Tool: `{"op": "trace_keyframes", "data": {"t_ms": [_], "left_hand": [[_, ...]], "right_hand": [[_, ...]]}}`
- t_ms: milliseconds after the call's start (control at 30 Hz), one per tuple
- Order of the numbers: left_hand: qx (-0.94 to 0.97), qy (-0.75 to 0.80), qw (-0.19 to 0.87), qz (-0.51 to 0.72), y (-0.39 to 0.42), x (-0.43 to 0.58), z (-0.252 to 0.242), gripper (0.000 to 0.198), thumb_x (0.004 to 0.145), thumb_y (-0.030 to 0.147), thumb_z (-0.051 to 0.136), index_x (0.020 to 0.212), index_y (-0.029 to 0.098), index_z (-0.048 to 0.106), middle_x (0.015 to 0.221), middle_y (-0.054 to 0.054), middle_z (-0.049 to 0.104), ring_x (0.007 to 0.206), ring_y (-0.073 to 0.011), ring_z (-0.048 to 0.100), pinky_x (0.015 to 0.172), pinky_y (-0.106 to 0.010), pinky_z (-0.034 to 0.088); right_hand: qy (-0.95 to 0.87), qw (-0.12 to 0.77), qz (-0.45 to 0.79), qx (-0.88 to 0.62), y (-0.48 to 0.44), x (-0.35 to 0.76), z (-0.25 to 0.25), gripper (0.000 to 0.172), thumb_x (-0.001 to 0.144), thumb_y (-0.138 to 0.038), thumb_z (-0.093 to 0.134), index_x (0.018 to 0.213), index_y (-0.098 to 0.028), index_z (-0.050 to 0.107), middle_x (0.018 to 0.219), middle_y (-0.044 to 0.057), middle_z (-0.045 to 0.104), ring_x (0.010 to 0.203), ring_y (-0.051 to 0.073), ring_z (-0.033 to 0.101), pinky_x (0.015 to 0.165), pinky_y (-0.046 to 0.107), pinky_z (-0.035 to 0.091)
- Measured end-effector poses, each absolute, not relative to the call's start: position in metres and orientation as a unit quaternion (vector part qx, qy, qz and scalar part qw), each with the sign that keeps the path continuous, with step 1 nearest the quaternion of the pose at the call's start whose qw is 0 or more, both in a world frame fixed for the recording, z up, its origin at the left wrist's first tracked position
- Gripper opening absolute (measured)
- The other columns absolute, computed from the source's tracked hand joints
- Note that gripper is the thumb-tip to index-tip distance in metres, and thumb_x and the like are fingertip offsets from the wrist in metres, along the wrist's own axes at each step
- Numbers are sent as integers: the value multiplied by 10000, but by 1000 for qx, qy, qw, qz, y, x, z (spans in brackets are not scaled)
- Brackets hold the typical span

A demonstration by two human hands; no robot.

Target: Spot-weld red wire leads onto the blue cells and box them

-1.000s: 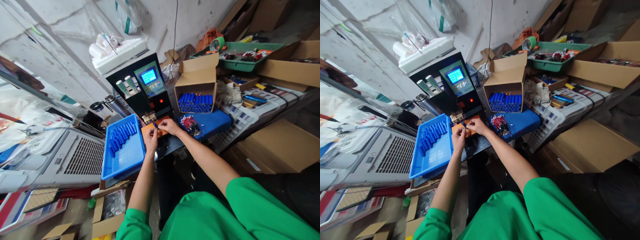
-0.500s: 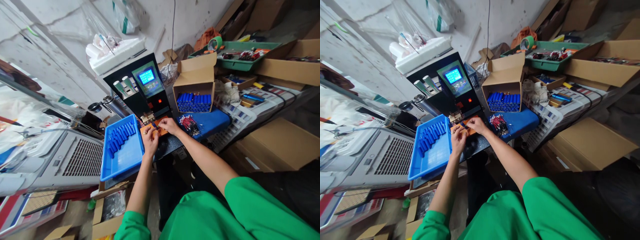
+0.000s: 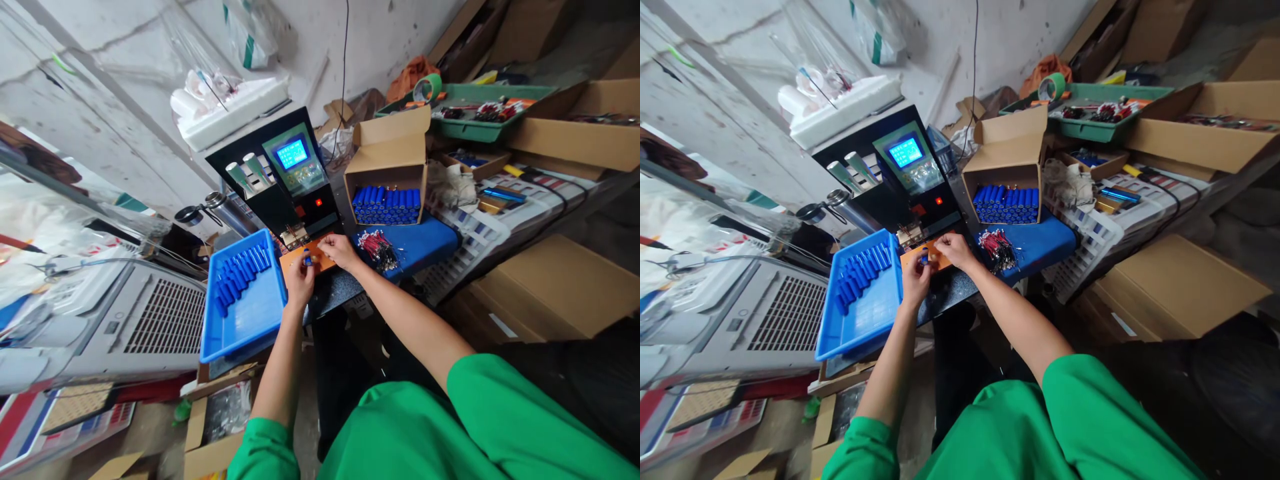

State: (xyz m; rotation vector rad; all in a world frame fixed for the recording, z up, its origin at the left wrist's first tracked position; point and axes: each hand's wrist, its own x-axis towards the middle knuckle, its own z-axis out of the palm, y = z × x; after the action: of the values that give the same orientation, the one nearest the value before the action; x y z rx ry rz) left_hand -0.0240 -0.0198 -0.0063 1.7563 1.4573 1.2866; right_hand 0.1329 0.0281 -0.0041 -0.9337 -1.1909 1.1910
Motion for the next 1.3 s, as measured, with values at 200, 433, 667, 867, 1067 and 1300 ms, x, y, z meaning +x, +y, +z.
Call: {"op": "trace_keyframes", "data": {"t_ms": [200,433,667,867,1067,1300], "left_hand": [[629,553,223,500,-13,-27,8,308,897,390,644,1127,185,657,952,-66,678,793,-175,661,713,-291,545],[642,541,266,474,7,-27,-1,241,900,374,627,1056,191,640,888,-43,662,770,-168,632,738,-291,523],[666,561,240,429,8,-27,-11,170,928,337,565,1011,194,609,862,-30,670,747,-168,626,738,-295,493],[670,581,201,416,4,-24,-9,171,939,299,555,1068,202,611,864,-35,668,766,-183,628,752,-300,480],[673,591,171,411,-1,-21,-5,181,946,273,543,1088,198,625,905,-51,686,776,-192,620,751,-308,468],[677,592,161,406,0,-22,-7,173,952,274,529,1069,184,619,901,-71,679,780,-206,625,731,-316,458]], "right_hand": [[-520,554,497,-420,28,133,0,254,770,-432,642,698,-192,601,561,-15,541,590,147,535,574,255,431],[-513,557,512,-406,30,133,-2,219,768,-386,628,690,-186,587,556,-24,531,570,134,512,566,250,412],[-483,555,546,-401,30,133,1,237,723,-410,642,671,-191,568,506,-55,480,473,92,416,473,209,326],[-472,548,560,-405,28,129,10,241,713,-403,650,650,-182,577,511,-42,515,457,83,429,446,192,323],[-481,534,567,-403,29,119,21,230,727,-376,646,638,-174,583,526,-33,538,465,81,460,463,190,360],[-506,512,534,-443,35,110,18,154,761,-284,631,663,-169,599,575,-24,584,508,100,522,474,184,400]]}}
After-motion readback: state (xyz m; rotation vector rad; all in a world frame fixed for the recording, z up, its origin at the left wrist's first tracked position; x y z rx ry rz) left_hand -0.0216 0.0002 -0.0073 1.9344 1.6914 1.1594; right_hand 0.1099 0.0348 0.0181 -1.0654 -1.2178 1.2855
